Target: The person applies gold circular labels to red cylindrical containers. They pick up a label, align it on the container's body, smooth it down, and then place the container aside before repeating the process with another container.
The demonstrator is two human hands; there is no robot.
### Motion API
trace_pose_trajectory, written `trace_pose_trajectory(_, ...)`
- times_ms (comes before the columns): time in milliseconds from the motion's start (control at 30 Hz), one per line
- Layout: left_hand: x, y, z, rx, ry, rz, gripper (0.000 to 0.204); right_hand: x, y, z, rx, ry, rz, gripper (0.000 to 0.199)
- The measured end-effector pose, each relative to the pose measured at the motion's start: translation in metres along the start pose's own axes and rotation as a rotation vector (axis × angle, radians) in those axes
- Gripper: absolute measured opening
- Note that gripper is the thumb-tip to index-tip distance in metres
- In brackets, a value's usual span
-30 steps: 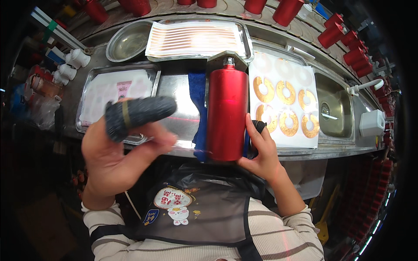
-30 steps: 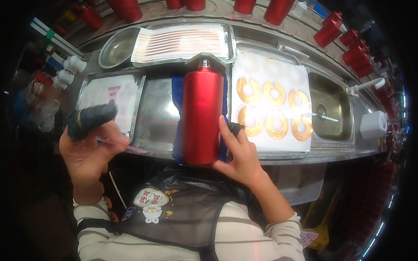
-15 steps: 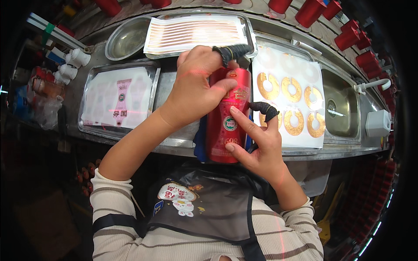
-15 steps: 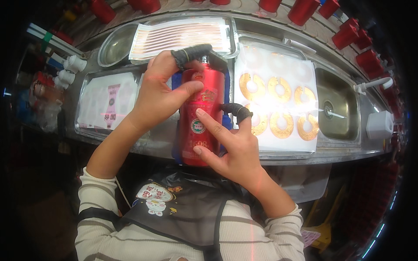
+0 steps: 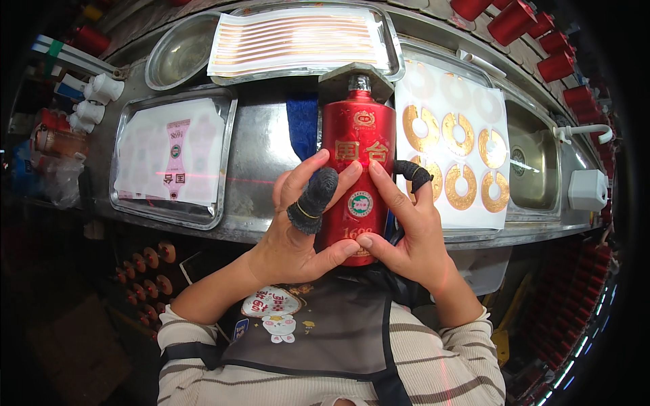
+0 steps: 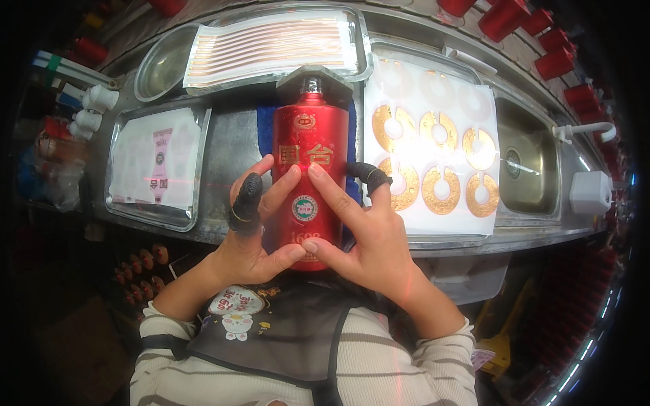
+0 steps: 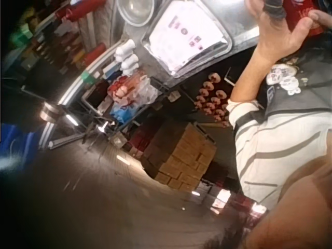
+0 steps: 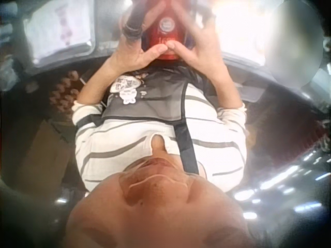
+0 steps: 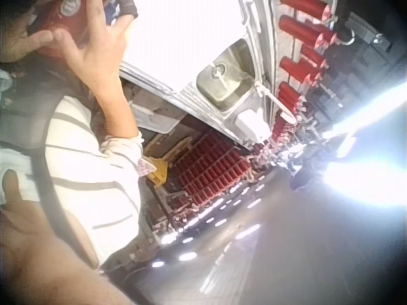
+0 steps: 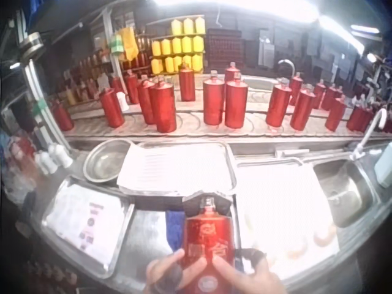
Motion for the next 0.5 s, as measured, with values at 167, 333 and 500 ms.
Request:
trace_pose_trajectory(167,0.001,0.006,0.004,0.001,0.068,0.021,0.091,-0.001,0.006,0.0,0.01,-0.02,-0.067,0.079)
trace_pose_trajectory(333,-0.003,-0.002,0.007,0.044,0.052,0.101,0.092,-0.002,0.01,-0.008,0.015,0.006,-0.017,0.079)
trace_pose_trajectory(500,-0.003,0.001,0.006,0.024,0.025,0.092,0.095,-0.003,0.009,-0.009,-0.054,-0.048,0.054,0.081)
Point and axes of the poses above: each hand's wrist, its own z-axis away from the middle knuckle, its own y-axis out of the back of the hand, x = y × z, the point moved 4 cm from there along -z, towards the middle knuckle
